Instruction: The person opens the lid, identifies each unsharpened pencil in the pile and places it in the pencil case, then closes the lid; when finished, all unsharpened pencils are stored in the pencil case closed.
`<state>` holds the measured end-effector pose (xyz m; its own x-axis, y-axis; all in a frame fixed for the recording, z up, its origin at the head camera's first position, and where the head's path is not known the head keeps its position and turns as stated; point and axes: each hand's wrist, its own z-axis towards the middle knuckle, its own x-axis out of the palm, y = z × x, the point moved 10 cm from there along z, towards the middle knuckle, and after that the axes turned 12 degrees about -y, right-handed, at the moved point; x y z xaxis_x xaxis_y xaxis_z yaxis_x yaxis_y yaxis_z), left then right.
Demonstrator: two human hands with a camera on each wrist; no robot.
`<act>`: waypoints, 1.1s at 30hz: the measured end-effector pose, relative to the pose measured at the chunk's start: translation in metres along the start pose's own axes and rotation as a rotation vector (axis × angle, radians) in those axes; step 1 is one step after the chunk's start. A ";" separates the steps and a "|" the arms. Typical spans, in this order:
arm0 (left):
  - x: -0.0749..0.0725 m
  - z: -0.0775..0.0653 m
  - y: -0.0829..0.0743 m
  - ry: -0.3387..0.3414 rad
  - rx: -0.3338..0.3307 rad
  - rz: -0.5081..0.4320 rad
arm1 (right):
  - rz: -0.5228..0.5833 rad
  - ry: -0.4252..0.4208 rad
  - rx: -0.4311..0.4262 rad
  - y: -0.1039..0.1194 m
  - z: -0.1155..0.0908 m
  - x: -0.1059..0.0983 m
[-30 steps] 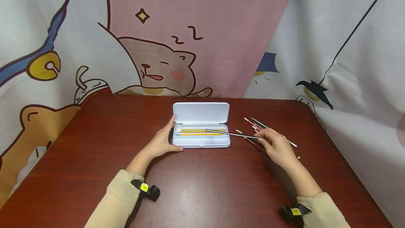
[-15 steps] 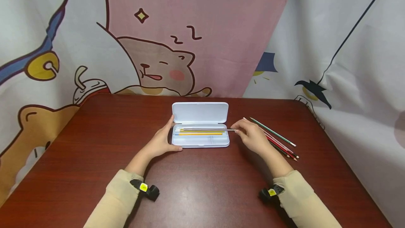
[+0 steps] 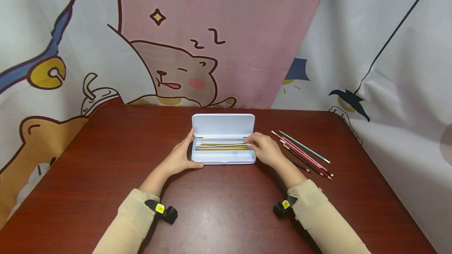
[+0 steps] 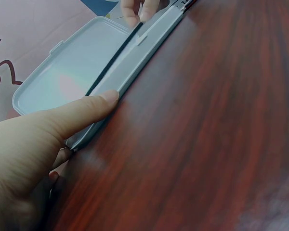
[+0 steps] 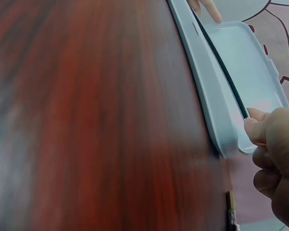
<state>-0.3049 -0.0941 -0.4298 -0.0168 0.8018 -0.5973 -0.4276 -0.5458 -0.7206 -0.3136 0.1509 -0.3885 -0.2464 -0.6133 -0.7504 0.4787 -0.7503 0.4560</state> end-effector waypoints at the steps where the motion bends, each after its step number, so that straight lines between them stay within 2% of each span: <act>1: 0.000 0.000 0.000 0.000 -0.001 0.001 | 0.000 0.007 0.003 0.000 0.001 0.002; 9: 0.003 0.000 0.003 0.012 -0.010 0.010 | -0.034 0.070 0.057 -0.006 0.002 0.014; 20: 0.004 0.000 0.004 0.013 -0.011 0.002 | -0.054 0.116 0.100 -0.010 0.004 0.016; 25: 0.003 0.000 0.001 0.008 -0.001 -0.005 | -0.024 0.059 0.112 -0.009 0.000 0.006; 33: 0.001 0.000 -0.002 0.002 0.008 -0.011 | 0.045 -0.077 0.112 -0.006 -0.014 -0.029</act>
<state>-0.3042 -0.0924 -0.4290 -0.0106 0.8074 -0.5898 -0.4354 -0.5347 -0.7242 -0.2974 0.1769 -0.3767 -0.2931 -0.6605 -0.6912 0.3944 -0.7421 0.5420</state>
